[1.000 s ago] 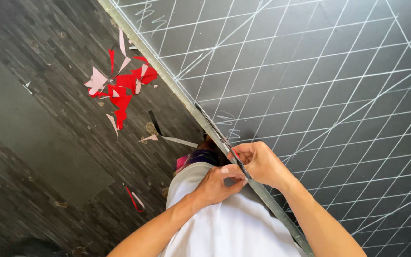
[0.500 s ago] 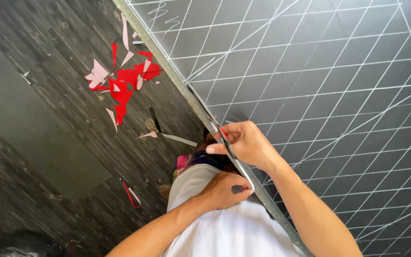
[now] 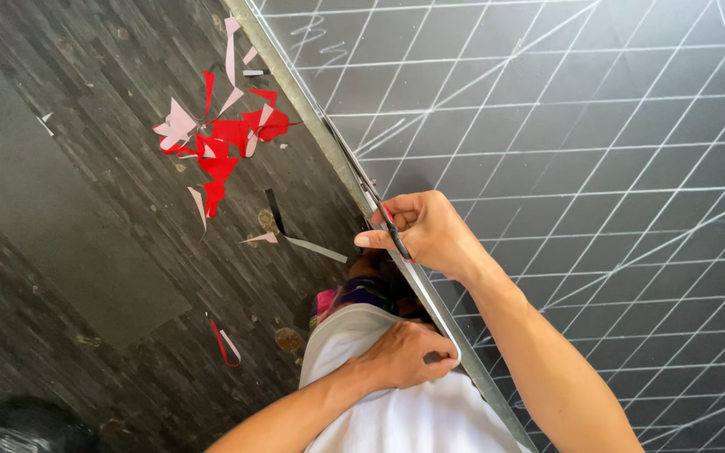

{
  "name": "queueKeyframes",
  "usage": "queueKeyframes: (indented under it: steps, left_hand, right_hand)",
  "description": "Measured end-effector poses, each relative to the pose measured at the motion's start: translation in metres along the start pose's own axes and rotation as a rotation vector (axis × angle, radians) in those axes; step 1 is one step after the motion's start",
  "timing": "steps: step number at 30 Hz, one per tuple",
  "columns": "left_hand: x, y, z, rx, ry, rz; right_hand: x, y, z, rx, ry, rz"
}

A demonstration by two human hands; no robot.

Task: The person uses a wooden ruler and white chalk to draw diagonal grid lines on a large black sheet. They then use scissors to cut along the drawn lines, separating a section of the sheet.

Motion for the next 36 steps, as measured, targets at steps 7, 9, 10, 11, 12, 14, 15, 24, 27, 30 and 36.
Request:
queueKeyframes:
  steps: [7,9,10,11,12,14,15,24,27,30,36]
  left_hand:
    - [0.006,-0.006,0.0,-0.006,-0.055,0.038]
    - [0.009,-0.005,0.002,0.016,-0.048,0.024]
    - [0.008,-0.006,0.001,0.032,-0.043,0.013]
    - [0.009,-0.007,0.001,0.037,-0.055,0.012]
    - [0.01,-0.007,0.002,0.04,-0.063,0.013]
    - [0.014,-0.01,0.003,0.024,-0.087,0.011]
    - [0.017,-0.012,0.004,0.005,-0.102,0.008]
    - [0.026,-0.019,0.002,0.067,-0.117,0.02]
    - [0.029,-0.021,0.003,0.056,-0.127,0.038]
    - [0.03,-0.021,0.002,0.094,-0.123,0.031]
    - [0.035,-0.02,0.004,0.113,-0.143,0.021]
  right_hand:
    - [0.005,-0.016,-0.014,-0.031,-0.027,-0.077]
    - [0.009,-0.019,-0.023,-0.022,-0.034,-0.092]
    - [0.009,-0.021,-0.026,-0.024,-0.038,-0.104]
    - [0.009,-0.023,-0.029,-0.025,-0.042,-0.117]
    - [0.01,-0.025,-0.031,-0.025,-0.05,-0.128]
    - [0.012,-0.027,-0.033,-0.017,-0.059,-0.15]
    - [0.012,-0.028,-0.033,-0.011,-0.064,-0.161]
    - [0.016,-0.054,-0.063,-0.07,-0.044,-0.119]
    - [0.017,-0.057,-0.064,-0.047,-0.053,-0.119]
    - [0.019,-0.067,-0.071,-0.083,-0.046,-0.129]
    - [0.02,-0.079,-0.088,-0.115,-0.033,-0.115]
Point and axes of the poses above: each hand's wrist, its own z-axis away from the middle knuckle, its own x-axis out of the palm, y = z × x, the point moved 7 cm from there along -z, towards the middle knuckle, and after that the axes turned 6 degrees about y, right-handed, at the moved point
